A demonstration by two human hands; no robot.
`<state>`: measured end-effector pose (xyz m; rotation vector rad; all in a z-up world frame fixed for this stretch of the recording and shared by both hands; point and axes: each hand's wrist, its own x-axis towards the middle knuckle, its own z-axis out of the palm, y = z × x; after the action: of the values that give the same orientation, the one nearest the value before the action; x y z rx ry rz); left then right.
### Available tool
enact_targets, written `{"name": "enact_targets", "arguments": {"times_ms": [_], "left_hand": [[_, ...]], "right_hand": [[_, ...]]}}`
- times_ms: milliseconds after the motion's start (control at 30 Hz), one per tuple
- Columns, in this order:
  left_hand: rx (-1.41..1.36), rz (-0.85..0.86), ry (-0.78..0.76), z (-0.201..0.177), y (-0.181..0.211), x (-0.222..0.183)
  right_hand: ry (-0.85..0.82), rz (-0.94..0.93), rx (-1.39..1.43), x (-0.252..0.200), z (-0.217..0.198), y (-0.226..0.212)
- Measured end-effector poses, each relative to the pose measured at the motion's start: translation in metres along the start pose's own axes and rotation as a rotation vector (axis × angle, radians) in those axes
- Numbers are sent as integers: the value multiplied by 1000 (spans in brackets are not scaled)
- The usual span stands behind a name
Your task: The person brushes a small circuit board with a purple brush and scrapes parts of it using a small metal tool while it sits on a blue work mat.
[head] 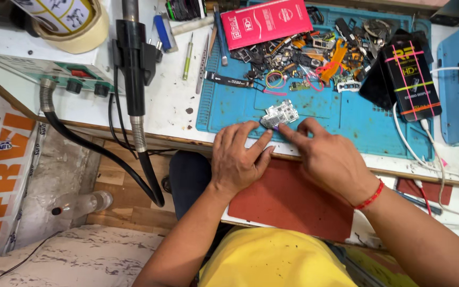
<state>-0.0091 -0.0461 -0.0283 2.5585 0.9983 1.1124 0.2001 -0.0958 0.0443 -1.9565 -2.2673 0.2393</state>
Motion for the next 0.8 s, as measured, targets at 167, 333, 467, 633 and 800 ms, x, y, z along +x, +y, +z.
{"name": "enact_targets", "arguments": {"times_ms": [167,333,467,633,800], "left_hand": [[10,-2,6,3,0,0],[6,-9,4,2,-3,-3],[-3,-3,3,0,-1,-2],[-9,-38,-9,-3,2,-11],[1,-5,28,-1,0,1]], "right_hand": [[-20,43,24,-14,-10,-10],[-71,101,40,7,5,-29],[-168,128,56,2,2,-30],[-32,56,40,6,10,-23],[-2,110,-31,-4,8,-19]]}}
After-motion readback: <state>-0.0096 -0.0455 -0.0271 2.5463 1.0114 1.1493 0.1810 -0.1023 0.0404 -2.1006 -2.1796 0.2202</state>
